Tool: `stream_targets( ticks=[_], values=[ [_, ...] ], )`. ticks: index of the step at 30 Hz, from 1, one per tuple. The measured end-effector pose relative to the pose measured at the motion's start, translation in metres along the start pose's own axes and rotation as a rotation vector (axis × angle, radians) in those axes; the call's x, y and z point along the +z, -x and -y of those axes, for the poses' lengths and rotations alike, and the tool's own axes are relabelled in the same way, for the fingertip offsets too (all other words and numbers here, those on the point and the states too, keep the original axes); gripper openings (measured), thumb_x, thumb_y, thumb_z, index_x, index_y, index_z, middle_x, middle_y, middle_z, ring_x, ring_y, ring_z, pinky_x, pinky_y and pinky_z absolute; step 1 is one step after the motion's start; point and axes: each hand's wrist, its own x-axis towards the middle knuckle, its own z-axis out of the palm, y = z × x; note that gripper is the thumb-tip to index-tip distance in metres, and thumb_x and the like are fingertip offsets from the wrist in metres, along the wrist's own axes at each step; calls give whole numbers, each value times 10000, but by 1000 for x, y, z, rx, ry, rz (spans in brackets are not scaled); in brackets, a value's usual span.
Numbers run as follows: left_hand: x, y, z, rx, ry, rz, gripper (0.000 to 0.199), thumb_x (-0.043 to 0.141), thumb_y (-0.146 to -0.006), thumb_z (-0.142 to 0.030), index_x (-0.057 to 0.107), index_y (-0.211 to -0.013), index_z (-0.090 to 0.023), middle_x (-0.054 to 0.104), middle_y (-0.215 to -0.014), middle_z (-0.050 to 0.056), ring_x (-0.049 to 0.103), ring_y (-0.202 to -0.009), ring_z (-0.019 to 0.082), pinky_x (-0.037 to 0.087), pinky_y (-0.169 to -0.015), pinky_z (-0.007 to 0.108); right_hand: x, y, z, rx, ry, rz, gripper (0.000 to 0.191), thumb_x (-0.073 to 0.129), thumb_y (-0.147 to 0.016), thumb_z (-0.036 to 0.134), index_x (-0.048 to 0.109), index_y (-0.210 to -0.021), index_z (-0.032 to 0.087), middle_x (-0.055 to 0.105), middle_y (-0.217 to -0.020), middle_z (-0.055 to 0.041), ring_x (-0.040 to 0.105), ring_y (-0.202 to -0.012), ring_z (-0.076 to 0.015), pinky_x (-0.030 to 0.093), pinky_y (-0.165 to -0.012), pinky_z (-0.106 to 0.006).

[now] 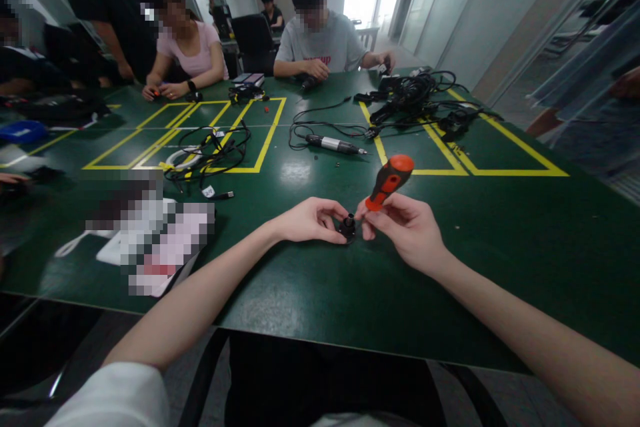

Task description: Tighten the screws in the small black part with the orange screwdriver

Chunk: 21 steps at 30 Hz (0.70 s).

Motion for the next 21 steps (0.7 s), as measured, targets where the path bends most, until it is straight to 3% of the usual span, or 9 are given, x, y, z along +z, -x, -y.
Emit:
stream_targets(
  ticks=[6,12,17,21],
  values=[
    [0,0,1,2,12,5,400,906,-664,-218,695,-989,-118,727,-753,-16,633,-610,72,488,-634,210,0,1,-2,13,-40,9,360,754,-919,560,714,-920,203,757,-761,-35,676,-550,-141,592,-552,-283],
    [0,2,-3,0,-9,1,403,909,-667,-220,707,-1001,-118,739,-795,-9,636,-626,68,501,-666,219,1,2,-1,12,-25,-12,357,824,-863,528,658,-842,213,759,-728,-25,669,-543,-140,584,-537,-275],
    [1,2,-2,-2,-8,0,430,905,-666,-215,703,-1034,-120,728,-769,-20,644,-622,75,507,-667,225,1,0,1,20,17,7,378,791,-879,569,707,-831,203,653,-592,12,617,-479,-139,538,-483,-277],
    [1,1,-1,-2,9,2,408,908,-661,-220,693,-993,-120,725,-759,-21,635,-606,70,496,-641,214,0,0,1,39,-33,29,367,744,-923,563,708,-869,202,710,-699,-16,670,-527,-150,580,-523,-292]
  ],
)
